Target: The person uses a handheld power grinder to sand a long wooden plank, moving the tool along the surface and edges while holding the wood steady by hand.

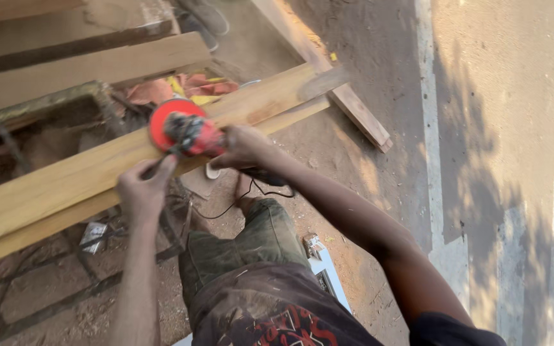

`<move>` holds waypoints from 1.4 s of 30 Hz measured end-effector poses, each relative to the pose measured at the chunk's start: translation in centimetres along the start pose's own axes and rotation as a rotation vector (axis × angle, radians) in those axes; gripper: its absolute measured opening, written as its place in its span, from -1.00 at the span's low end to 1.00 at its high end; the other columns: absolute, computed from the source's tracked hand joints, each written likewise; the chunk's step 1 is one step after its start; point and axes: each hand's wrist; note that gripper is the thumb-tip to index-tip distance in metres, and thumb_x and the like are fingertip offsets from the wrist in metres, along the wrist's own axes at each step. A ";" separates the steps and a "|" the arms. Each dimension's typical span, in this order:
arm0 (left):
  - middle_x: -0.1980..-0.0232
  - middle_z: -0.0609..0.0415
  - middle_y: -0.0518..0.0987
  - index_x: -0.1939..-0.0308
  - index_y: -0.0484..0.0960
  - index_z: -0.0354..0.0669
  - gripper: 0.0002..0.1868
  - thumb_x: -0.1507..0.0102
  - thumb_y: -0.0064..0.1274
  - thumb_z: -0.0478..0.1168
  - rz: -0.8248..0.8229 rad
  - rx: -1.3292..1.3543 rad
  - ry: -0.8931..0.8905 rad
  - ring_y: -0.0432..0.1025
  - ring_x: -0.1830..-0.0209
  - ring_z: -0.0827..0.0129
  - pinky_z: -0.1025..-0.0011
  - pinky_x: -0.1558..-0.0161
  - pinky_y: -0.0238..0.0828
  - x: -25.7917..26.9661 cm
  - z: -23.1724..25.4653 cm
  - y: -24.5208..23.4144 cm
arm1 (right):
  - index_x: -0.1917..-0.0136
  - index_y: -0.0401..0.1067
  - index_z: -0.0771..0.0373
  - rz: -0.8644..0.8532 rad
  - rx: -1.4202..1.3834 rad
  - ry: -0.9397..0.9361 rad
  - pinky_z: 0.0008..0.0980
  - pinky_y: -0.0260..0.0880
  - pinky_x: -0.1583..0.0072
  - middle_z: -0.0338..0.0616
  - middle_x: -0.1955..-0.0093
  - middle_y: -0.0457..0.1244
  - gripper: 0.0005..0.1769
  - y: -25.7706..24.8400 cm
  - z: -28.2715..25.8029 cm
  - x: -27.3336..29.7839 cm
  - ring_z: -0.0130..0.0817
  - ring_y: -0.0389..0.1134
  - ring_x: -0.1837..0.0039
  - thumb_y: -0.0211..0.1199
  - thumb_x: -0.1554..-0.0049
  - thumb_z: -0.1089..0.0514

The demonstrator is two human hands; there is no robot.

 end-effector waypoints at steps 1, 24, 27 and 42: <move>0.31 0.13 0.68 0.10 0.75 -0.33 -0.58 -0.30 0.32 0.03 0.054 0.028 0.007 0.49 0.34 0.55 0.49 0.22 0.40 1.0 -1.6 -3.0 | -0.03 0.54 0.27 -0.045 -0.030 -0.017 -0.10 0.48 -0.03 0.15 0.12 0.42 -0.24 1.7 -2.8 -0.6 -0.02 0.49 0.05 0.52 0.30 -0.27; 0.52 0.16 0.64 0.27 0.79 -0.13 -0.57 -0.14 0.30 0.17 -0.339 0.035 -0.091 0.50 0.55 0.51 0.41 0.44 0.38 -4.4 12.4 21.0 | -0.05 0.52 0.17 -0.072 -0.088 0.492 -0.30 0.47 0.14 -0.08 0.24 0.40 -0.37 -13.1 17.4 6.4 -0.32 0.41 0.26 0.45 0.24 -0.16; 0.49 0.22 0.67 0.30 0.81 -0.05 -0.62 -0.16 0.28 0.17 -0.464 0.110 0.059 0.53 0.53 0.54 0.43 0.43 0.40 -5.3 15.1 28.2 | 0.01 0.46 0.26 0.015 -0.247 0.577 -0.28 0.51 0.18 -0.02 0.26 0.38 -0.45 -15.6 24.4 9.2 -0.27 0.41 0.29 0.42 0.23 -0.04; 0.50 0.15 0.64 0.22 0.75 -0.11 -0.62 -0.19 0.31 0.12 -0.529 0.078 0.175 0.44 0.71 0.46 0.44 0.65 0.39 -2.0 18.1 38.0 | 0.03 0.47 0.34 0.273 -0.341 0.446 -0.25 0.48 0.14 -0.04 0.24 0.38 -0.55 -16.9 31.6 15.7 -0.27 0.43 0.24 0.38 0.18 0.09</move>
Point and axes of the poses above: each hand's wrist, its own x-axis away from the middle knuckle, its own y-axis out of the palm, z = x × y
